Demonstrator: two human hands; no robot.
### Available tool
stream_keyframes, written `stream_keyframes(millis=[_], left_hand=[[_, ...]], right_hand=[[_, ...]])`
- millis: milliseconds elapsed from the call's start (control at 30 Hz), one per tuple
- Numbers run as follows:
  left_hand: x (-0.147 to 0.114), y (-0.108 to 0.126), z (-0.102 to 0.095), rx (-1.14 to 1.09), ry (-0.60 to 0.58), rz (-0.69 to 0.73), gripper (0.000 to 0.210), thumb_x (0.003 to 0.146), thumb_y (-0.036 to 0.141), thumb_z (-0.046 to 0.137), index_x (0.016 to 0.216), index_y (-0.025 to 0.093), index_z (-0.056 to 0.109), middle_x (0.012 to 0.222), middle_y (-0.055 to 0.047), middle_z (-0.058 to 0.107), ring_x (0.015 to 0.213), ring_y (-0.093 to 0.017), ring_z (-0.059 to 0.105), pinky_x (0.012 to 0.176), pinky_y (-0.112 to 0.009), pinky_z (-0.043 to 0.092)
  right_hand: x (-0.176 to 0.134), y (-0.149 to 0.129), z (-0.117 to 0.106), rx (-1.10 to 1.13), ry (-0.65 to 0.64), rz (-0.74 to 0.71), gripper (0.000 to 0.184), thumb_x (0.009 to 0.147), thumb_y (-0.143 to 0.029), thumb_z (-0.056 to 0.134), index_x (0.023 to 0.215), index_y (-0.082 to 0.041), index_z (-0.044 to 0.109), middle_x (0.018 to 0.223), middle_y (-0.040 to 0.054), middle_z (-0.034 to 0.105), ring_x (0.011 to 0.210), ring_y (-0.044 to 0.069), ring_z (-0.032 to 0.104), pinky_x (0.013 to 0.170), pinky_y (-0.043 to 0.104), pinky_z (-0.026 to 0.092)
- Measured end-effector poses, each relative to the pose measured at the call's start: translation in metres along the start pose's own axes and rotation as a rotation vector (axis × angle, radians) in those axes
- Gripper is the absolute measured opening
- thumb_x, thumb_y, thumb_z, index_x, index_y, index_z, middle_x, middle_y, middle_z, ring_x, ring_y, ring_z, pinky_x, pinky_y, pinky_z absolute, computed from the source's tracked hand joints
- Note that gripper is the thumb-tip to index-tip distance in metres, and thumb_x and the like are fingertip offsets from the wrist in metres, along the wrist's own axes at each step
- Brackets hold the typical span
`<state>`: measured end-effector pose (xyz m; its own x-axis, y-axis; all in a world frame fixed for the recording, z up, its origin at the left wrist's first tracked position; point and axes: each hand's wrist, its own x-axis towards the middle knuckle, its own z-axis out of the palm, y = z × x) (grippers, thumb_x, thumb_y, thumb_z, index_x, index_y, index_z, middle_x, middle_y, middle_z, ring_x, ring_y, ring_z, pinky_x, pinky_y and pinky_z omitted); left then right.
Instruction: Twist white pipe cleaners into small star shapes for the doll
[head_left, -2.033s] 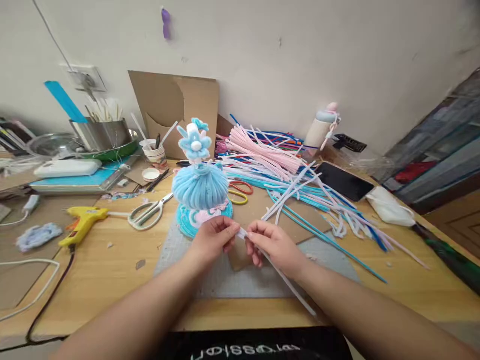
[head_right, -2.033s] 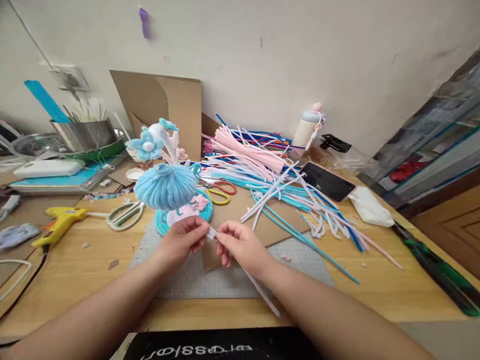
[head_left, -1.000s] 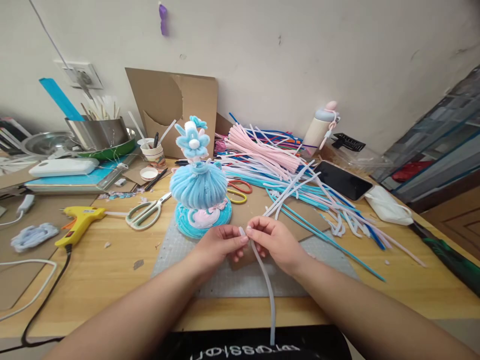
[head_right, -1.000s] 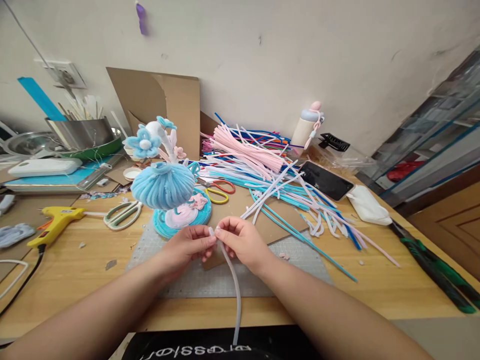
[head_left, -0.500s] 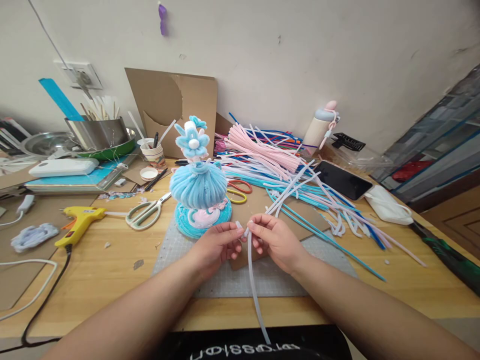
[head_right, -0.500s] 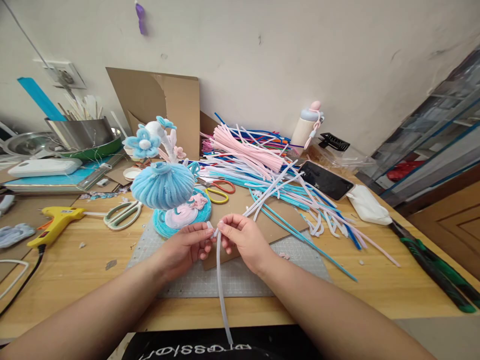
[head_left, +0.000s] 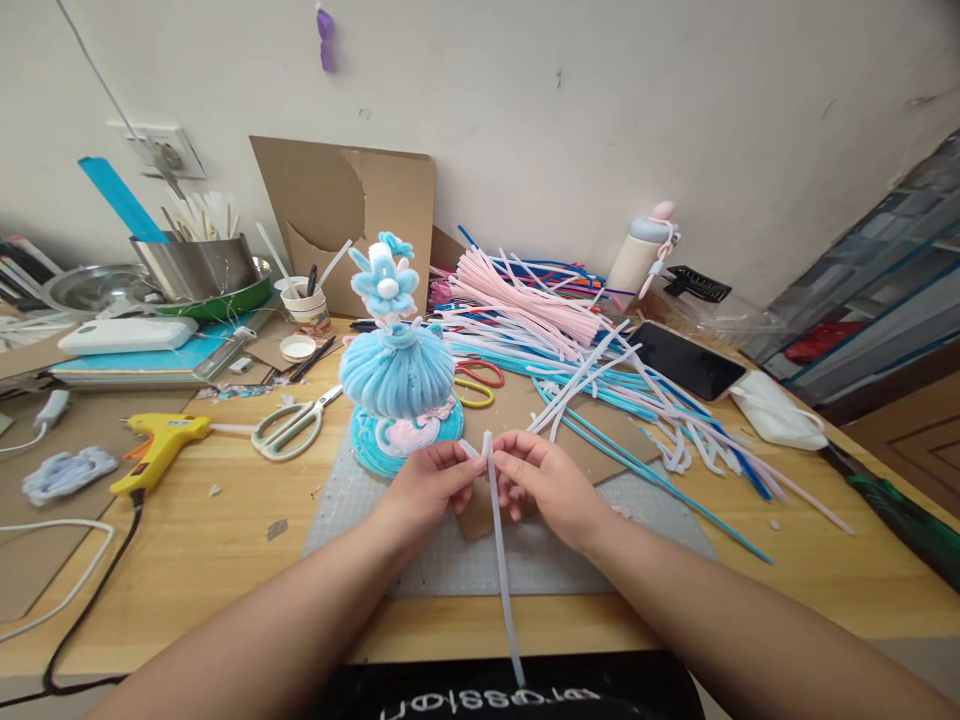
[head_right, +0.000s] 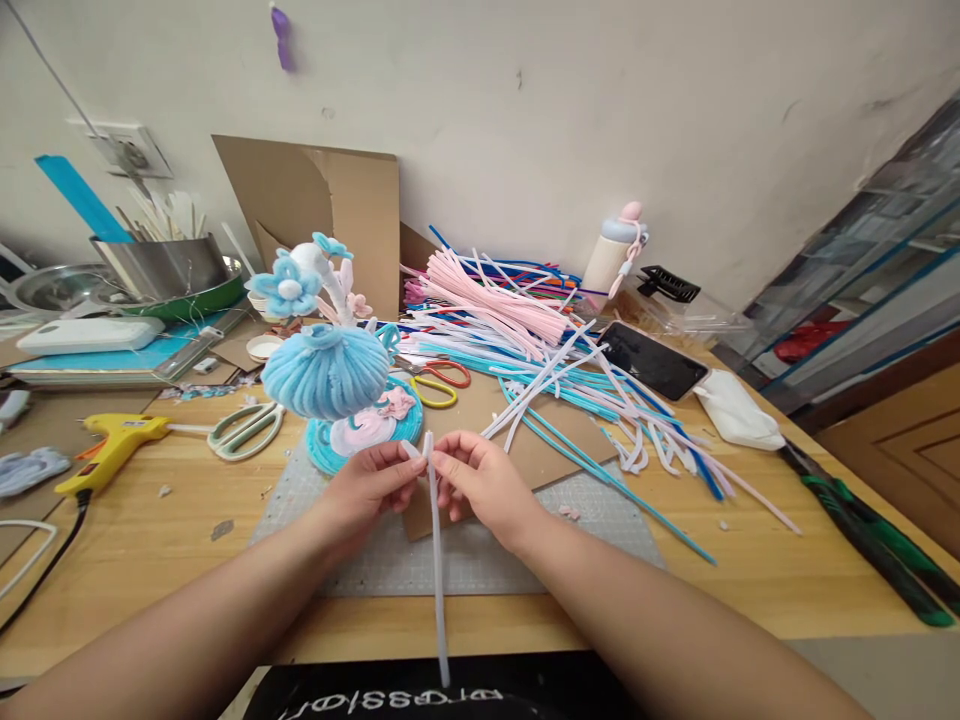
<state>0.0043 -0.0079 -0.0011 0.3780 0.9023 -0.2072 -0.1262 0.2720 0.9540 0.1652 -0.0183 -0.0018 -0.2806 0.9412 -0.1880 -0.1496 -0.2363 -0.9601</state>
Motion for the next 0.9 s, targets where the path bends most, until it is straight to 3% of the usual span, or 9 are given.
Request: stream_keyframes(millis=[133,333,467,633,900], left_hand=[[0.000,0.002,0.001,-0.066,0.045,-0.023,0.028,0.071,0.037,0.070,0.065,0.014,0.055,0.048,0.005,0.048,0.044,-0.005,0.040,0.046,-0.019,0.028],[-0.002,0.003,0.002,-0.154,0.039,-0.064,0.026,0.070,0.036,0.071,0.067,0.014,0.058,0.052,0.004,0.051,0.045,-0.005,0.042,0.045,-0.018,0.031],[-0.002,0.004,0.001,-0.247,0.041,-0.055,0.023,0.070,0.034,0.070,0.075,0.015,0.058,0.067,0.002,0.057,0.049,-0.006,0.048,0.042,-0.018,0.032],[-0.002,0.006,0.001,-0.192,0.018,-0.078,0.023,0.070,0.033,0.070,0.070,0.014,0.058,0.057,0.003,0.052,0.047,-0.005,0.044,0.043,-0.018,0.030],[-0.002,0.005,0.000,-0.095,0.009,-0.094,0.025,0.070,0.035,0.071,0.068,0.013,0.059,0.051,0.003,0.050,0.046,-0.006,0.042,0.047,-0.019,0.030]], right_hand=[[-0.002,0.000,0.004,-0.112,-0.024,-0.050,0.027,0.071,-0.039,0.067,0.080,-0.018,0.052,0.060,-0.0053,0.053,0.045,0.007,0.047,0.039,0.018,0.035],[-0.004,0.000,0.006,-0.222,0.104,-0.180,0.018,0.072,-0.032,0.065,0.077,-0.018,0.054,0.063,-0.0032,0.055,0.056,0.009,0.049,0.051,0.022,0.039],[-0.004,-0.002,0.005,-0.218,0.107,-0.159,0.016,0.071,-0.031,0.065,0.075,-0.018,0.055,0.062,-0.0030,0.055,0.055,0.009,0.048,0.050,0.022,0.037],[-0.003,-0.005,0.002,-0.151,0.102,-0.108,0.017,0.070,-0.032,0.065,0.075,-0.018,0.057,0.058,-0.0049,0.050,0.047,0.007,0.040,0.043,0.021,0.029],[-0.002,-0.011,-0.003,-0.153,0.015,-0.070,0.016,0.072,-0.031,0.065,0.079,-0.017,0.060,0.063,-0.0039,0.054,0.051,0.007,0.043,0.048,0.021,0.033]])
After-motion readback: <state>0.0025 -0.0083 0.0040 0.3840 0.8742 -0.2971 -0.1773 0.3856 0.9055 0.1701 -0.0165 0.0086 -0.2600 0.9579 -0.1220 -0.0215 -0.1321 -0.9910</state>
